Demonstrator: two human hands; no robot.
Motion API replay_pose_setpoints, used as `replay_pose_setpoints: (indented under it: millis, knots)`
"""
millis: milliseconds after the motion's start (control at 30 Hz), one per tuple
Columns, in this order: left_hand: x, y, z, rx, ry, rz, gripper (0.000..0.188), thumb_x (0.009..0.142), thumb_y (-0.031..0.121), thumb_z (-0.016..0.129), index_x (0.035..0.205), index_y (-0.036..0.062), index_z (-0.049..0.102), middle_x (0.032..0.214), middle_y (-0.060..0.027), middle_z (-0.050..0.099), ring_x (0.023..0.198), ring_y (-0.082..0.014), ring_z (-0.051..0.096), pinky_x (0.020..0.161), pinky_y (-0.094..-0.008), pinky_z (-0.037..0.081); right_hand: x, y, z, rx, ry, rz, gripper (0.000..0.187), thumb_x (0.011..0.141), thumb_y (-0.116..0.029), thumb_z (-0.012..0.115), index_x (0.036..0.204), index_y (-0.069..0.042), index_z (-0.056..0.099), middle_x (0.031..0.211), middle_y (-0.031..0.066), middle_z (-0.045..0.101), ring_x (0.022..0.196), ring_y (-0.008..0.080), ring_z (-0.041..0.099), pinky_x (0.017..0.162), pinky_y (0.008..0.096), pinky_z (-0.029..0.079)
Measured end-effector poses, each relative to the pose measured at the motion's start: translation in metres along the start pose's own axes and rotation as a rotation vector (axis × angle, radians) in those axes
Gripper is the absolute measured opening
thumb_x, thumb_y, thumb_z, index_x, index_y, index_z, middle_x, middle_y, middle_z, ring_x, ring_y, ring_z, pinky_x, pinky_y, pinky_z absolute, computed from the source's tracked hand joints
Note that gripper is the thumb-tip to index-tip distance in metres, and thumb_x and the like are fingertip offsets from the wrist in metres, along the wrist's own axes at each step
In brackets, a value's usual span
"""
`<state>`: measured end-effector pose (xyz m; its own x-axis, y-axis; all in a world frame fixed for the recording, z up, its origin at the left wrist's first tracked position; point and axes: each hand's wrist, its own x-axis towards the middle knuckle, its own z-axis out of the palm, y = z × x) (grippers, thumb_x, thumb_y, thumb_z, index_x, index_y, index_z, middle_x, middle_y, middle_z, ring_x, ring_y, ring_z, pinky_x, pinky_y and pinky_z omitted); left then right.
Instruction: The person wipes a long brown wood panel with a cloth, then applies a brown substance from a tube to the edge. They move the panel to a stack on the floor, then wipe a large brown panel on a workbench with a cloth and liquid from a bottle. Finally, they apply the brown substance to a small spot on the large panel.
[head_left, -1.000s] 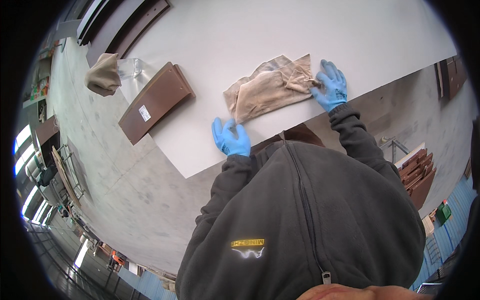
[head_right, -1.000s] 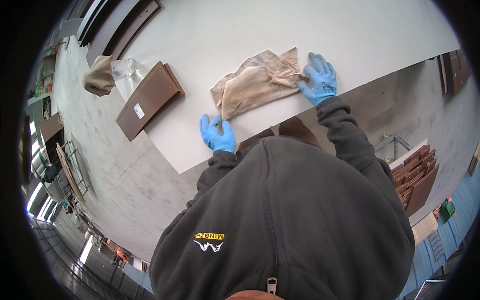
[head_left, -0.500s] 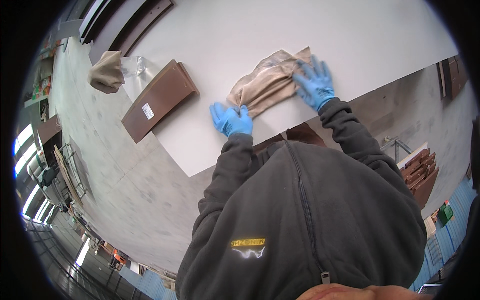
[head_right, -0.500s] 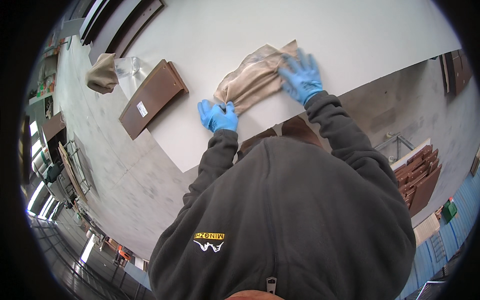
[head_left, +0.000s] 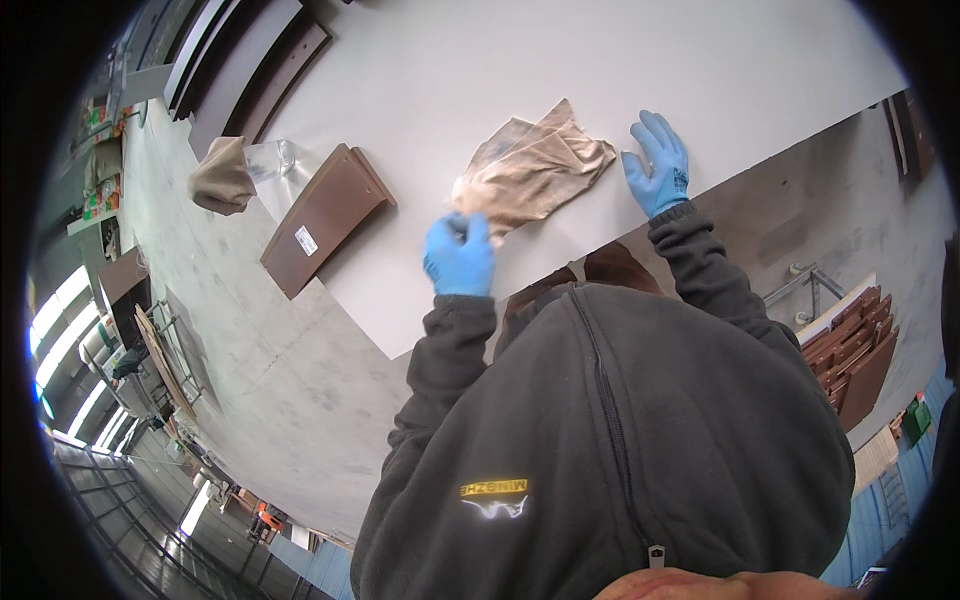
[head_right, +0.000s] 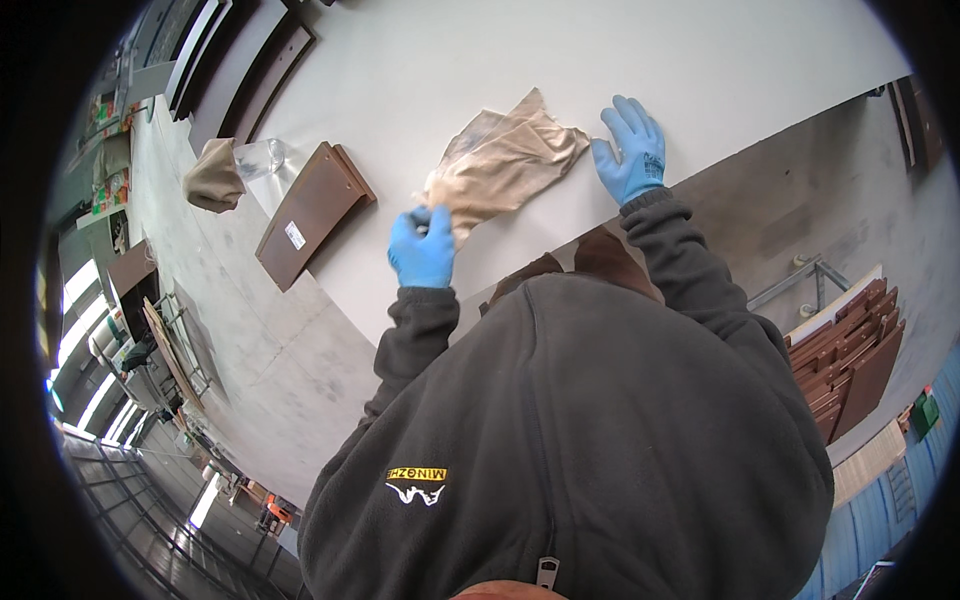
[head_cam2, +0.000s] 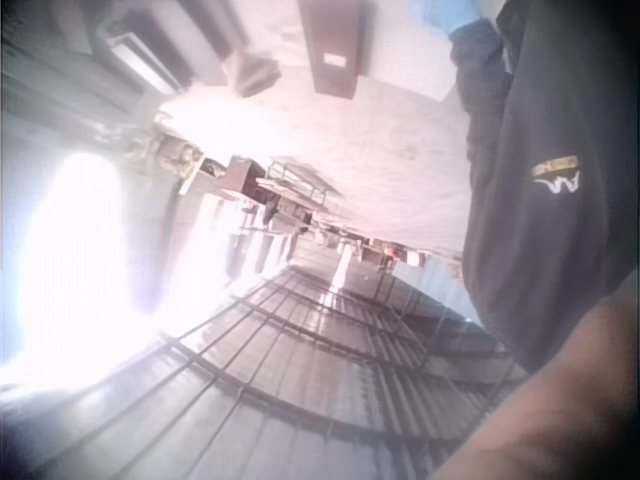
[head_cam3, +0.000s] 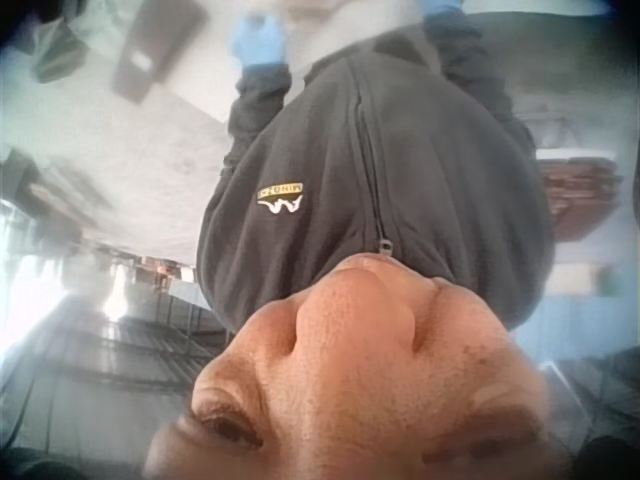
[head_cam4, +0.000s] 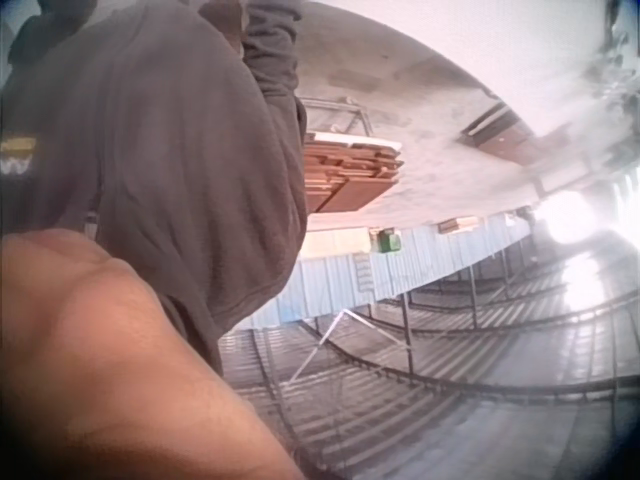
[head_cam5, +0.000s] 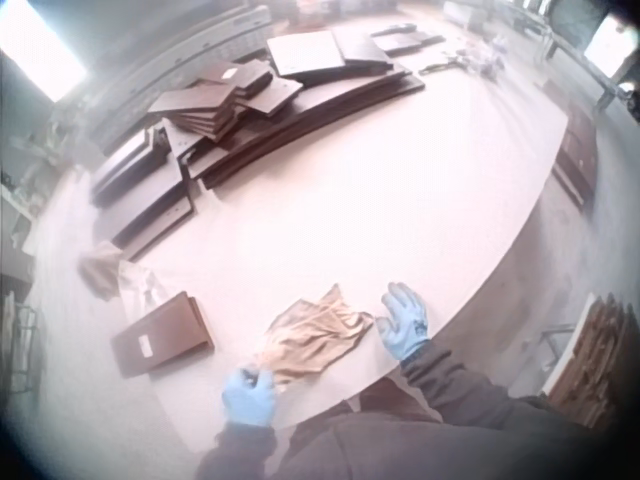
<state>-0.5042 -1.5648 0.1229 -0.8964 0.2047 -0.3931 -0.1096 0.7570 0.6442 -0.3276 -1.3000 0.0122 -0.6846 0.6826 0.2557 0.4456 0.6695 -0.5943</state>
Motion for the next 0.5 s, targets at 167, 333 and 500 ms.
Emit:
replay_pose_setpoints:
  millis: [167, 333, 500]
  knots:
    - [-0.020, 0.078, 0.056, -0.063, -0.367, 0.180, 0.058, 0.094, 0.040, 0.074, 0.130, -0.0035, 0.064, 0.127, -0.0220, 0.070, 0.107, -0.0333, 0.071, 0.095, -0.0406, 0.056, 0.002, 0.005, -0.014, 0.059, 0.006, -0.004, 0.042, 0.088, -0.024, 0.069, 0.124, -0.002, 0.068, 0.146, 0.0212, 0.060, 0.138, 0.0420, 0.053, 0.114, 0.0525, 0.041]
    - [-0.010, 0.046, 0.062, 0.024, -0.316, 0.308, 0.059, 0.094, 0.037, 0.073, 0.140, 0.0009, 0.063, 0.131, -0.0186, 0.071, 0.111, -0.0291, 0.071, 0.093, -0.0383, 0.056, 0.021, -0.012, -0.030, -0.006, -0.071, -0.149, 0.047, 0.086, -0.027, 0.072, 0.127, -0.004, 0.068, 0.153, 0.0203, 0.054, 0.143, 0.0406, 0.048, 0.118, 0.0551, 0.037]
    - [0.024, -0.021, 0.059, -0.001, -0.175, 0.123, 0.049, 0.094, 0.027, 0.072, 0.132, -0.0031, 0.066, 0.129, -0.0225, 0.069, 0.116, -0.0343, 0.068, 0.100, -0.0434, 0.055, 0.023, -0.046, 0.005, -0.068, -0.525, -0.689, 0.061, 0.083, -0.039, 0.077, 0.135, -0.010, 0.065, 0.165, 0.0170, 0.042, 0.155, 0.0359, 0.035, 0.125, 0.0589, 0.026]
